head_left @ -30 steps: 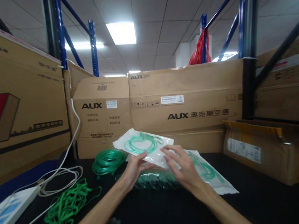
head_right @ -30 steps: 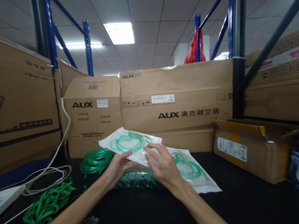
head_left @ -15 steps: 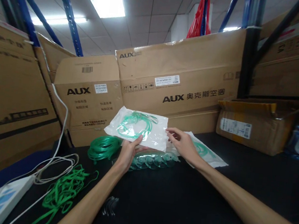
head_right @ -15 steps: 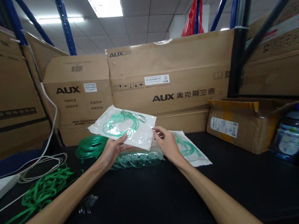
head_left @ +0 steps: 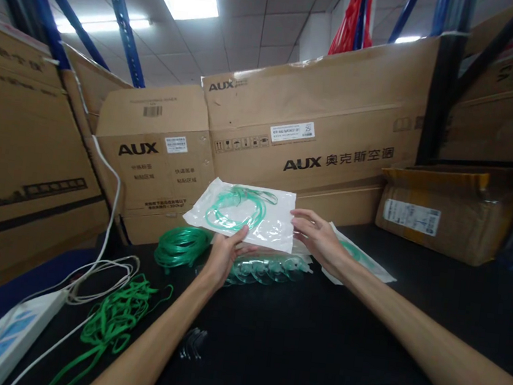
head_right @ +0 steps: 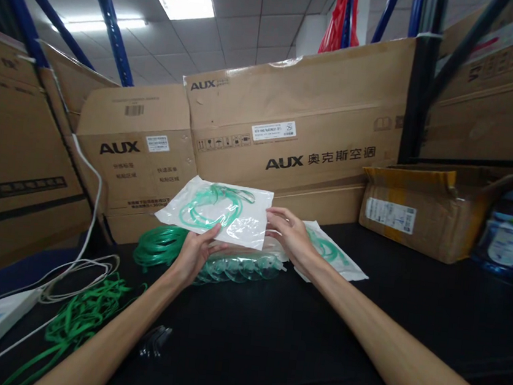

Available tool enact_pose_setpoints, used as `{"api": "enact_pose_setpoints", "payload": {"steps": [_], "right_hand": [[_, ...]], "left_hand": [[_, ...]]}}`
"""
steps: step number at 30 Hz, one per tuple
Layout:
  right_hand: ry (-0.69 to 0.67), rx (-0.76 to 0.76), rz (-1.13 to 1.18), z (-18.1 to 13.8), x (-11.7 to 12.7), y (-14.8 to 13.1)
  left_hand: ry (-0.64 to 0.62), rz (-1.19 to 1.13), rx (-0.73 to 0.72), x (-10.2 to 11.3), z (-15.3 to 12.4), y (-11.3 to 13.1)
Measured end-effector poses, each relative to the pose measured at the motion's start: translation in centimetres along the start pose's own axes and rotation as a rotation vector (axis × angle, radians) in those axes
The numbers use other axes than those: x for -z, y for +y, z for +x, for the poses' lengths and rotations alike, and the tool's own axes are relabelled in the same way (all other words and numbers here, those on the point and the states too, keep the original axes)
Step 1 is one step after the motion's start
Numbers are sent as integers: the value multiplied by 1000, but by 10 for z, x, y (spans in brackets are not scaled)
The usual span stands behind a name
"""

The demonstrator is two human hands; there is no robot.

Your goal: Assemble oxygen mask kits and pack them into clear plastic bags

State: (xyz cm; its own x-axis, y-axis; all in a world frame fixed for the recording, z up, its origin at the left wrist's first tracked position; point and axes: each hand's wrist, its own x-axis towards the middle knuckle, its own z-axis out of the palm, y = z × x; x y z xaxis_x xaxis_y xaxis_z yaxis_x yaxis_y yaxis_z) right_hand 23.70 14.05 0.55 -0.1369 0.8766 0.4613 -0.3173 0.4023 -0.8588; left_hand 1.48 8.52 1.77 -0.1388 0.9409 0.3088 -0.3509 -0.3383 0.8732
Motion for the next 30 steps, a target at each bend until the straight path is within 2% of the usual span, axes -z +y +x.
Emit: {"api": "enact_pose_setpoints", "payload": {"steps": [7,12,16,22,26,30], "right_hand": [[14,-61,81,1,1,1],[35,-51,61,-1,-2,-1],[75,-3,12,-2,-6,3],[215,71,-172,4,0,8],[125,13,-283,0,4,2],[30,-82,-295,-5,-1,1]], "left_hand": [[-31,-6,1,1,-1,1],[-46,18,-16,1,-3,0],[-56,50,-40,1,-3,-2],[-72,116,-47,1,-1,-6],[-89,184,-51,3,0,-7],[-125,274,-72,6,1,-6]]}}
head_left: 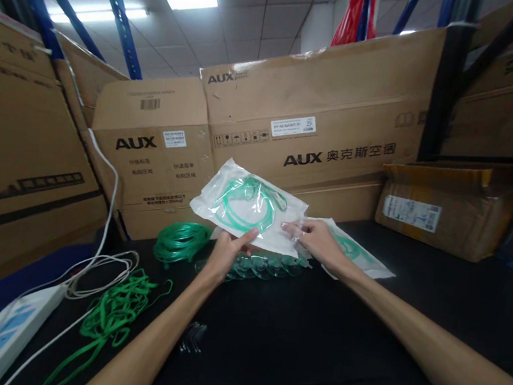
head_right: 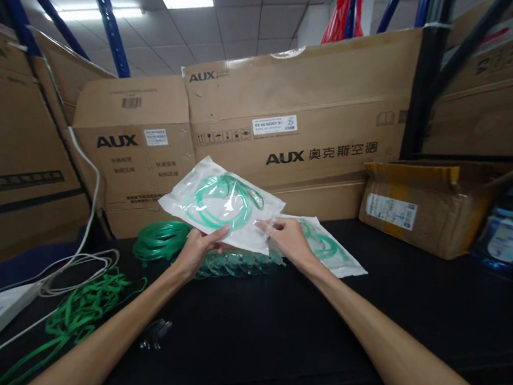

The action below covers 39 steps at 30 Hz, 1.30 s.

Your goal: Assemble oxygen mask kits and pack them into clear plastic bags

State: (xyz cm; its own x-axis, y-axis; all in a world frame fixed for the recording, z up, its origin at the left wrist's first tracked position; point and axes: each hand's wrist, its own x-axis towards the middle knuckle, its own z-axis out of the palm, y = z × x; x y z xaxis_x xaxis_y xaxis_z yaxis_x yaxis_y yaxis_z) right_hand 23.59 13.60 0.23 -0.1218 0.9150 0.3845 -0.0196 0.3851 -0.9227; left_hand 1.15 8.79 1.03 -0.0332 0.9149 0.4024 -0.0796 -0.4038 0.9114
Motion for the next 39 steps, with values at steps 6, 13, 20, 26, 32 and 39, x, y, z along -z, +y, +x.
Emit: {"api": "enact_pose_setpoints", "payload": {"steps": [6,13,20,26,32,39], "right_hand": [[-17,-45,183,0,-8,-2],[-14,1,415,-1,-5,-12],[-57,-7,573,1,-6,-8],[-100,-19,630,3,-5,-10],[-128,-78,563,0,-10,-7],[-3,-48,488,0,-11,0]], "left_hand": [[-36,107,-42,3,1,7],[-78,141,-40,1,2,7],[-123,119,-40,5,3,2],[-135,115,-31,6,3,1],[-142,116,-29,4,5,1],[-155,142,0,2,2,2]]}}
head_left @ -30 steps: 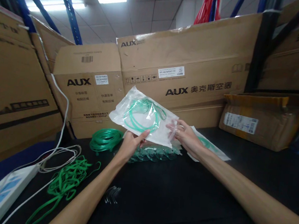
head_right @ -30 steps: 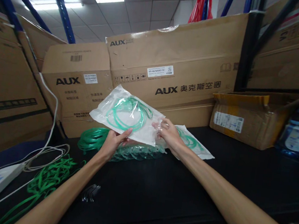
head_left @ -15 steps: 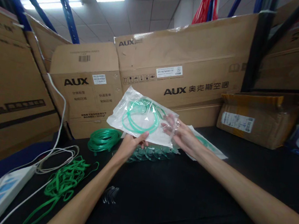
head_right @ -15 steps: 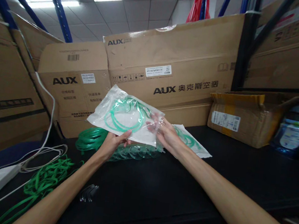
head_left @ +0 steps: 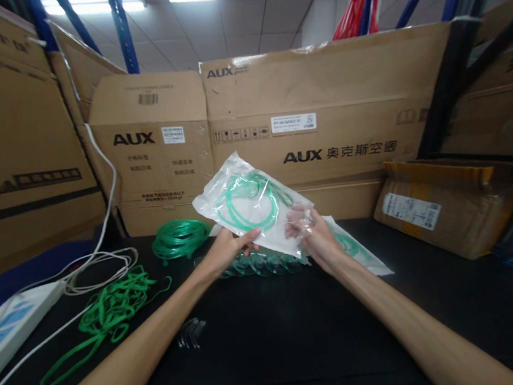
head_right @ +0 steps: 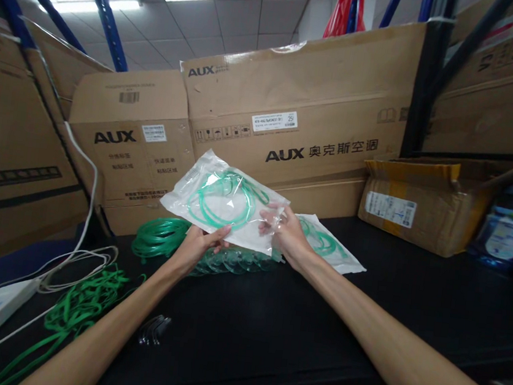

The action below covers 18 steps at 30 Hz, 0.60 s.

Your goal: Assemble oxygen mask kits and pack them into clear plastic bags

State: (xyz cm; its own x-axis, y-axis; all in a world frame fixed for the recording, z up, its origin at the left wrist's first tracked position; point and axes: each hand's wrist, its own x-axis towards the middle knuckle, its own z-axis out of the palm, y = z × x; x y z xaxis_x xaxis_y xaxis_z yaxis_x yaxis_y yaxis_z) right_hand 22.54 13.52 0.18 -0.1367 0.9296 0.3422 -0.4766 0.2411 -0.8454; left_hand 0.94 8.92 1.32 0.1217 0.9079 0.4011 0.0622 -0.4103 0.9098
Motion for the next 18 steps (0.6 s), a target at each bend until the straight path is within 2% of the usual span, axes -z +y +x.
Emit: {"api": "enact_pose_setpoints", "payload": {"steps": [3,12,18], "right_hand": [[40,23,-2,2,3,-2],[-92,-83,-44,-4,-2,-9],[-22,16,-41,2,0,-3]], "left_hand": [[0,21,1,0,-1,0],[-32,86,-3,3,-1,1],[-50,82,5,0,-2,3]]}}
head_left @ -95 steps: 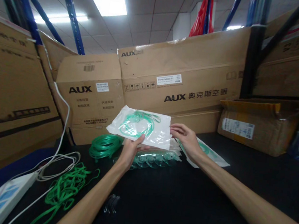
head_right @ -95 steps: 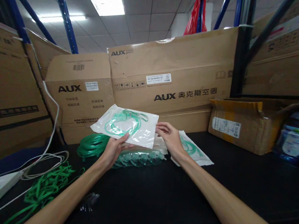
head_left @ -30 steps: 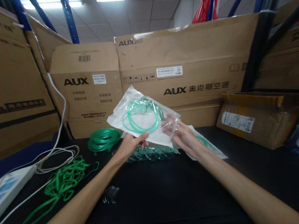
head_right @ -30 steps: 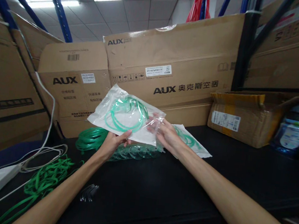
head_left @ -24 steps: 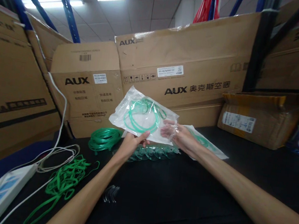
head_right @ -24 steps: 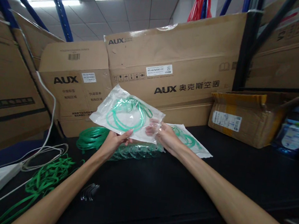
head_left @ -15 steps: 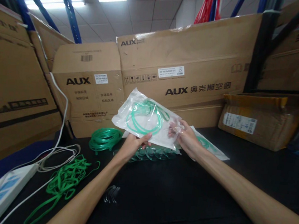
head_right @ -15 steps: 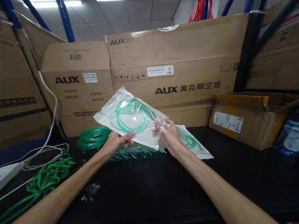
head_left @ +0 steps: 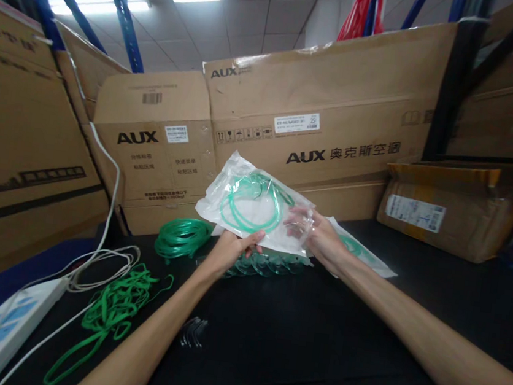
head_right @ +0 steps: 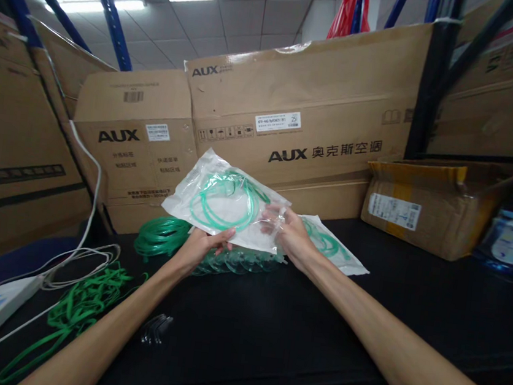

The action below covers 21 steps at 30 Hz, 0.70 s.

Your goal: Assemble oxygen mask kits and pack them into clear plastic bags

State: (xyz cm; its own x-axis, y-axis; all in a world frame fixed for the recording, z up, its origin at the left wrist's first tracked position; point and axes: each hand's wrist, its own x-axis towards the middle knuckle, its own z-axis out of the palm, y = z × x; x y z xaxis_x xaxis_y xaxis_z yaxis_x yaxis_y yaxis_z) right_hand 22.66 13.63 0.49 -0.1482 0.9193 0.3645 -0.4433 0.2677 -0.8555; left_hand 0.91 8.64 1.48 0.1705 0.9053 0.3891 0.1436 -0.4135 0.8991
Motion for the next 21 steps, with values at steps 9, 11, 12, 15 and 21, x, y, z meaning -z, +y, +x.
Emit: {"api": "enact_pose_setpoints", "payload": {"steps": [9,11,12,15,21], "right_hand": [[-43,-38,39,-9,-8,-9],[-68,-52,37,-10,-8,-10],[-78,-56,34,-11,-8,-10],[-113,-76,18,-11,-8,-9],[-173,-178,-18,-8,-2,-6]], "left_hand": [[-1,-3,3,0,-1,3],[-5,4,3,0,-2,2],[-7,8,2,-1,-2,2],[-16,17,1,-1,-2,2],[-58,40,22,2,-2,1]]}}
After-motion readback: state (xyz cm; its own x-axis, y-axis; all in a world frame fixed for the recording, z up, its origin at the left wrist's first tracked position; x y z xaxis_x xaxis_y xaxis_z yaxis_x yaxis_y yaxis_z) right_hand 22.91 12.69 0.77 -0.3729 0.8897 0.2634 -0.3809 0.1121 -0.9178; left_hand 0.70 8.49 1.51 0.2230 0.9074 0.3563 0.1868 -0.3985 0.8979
